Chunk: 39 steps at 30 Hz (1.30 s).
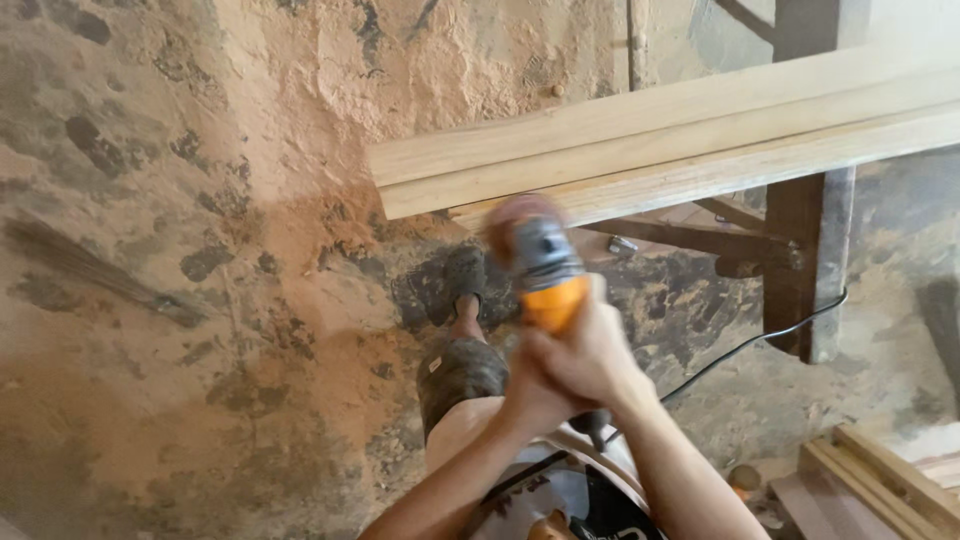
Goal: The person uses an angle grinder with a sanding disc to smooth the surface of wooden planks resting on sawhorses. They move the tool back and forth along the length of the wood, generating sawdust.
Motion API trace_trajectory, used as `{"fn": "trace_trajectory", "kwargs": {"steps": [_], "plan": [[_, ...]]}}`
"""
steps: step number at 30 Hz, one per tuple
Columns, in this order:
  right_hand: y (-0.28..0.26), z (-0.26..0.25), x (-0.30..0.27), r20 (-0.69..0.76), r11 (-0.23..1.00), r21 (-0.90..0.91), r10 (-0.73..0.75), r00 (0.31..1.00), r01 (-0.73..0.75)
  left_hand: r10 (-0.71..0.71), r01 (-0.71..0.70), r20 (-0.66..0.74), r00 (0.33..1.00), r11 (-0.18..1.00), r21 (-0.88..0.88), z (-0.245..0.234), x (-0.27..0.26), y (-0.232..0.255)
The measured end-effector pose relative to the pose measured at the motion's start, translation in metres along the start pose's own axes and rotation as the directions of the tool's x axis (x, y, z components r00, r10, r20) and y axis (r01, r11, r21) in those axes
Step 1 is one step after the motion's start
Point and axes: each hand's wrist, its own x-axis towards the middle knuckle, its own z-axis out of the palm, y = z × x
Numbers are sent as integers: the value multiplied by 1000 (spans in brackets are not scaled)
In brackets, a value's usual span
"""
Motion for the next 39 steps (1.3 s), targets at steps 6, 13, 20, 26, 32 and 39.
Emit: {"fn": "trace_trajectory", "kwargs": {"steps": [6,13,20,26,32,39], "plan": [[-17,9,10,166,975,-126,-162,973,184,-92,48,-107,990,932,-359,-4,-15,-18],[36,-62,15,-25,999,47,16,1000,-15,-44,44,129,991,999,2,67,27,-14],[96,-131,37,-219,996,-47,60,974,-72,-28,-21,229,973,978,207,145,81,3],[156,-188,51,-258,990,-37,119,959,-133,-40,-52,277,960,947,318,217,114,9],[194,-217,68,-429,998,54,12,903,12,-162,-22,353,922,885,465,251,149,14],[151,-159,64,-357,999,55,18,934,2,-51,-77,285,957,904,421,177,122,3]]}}
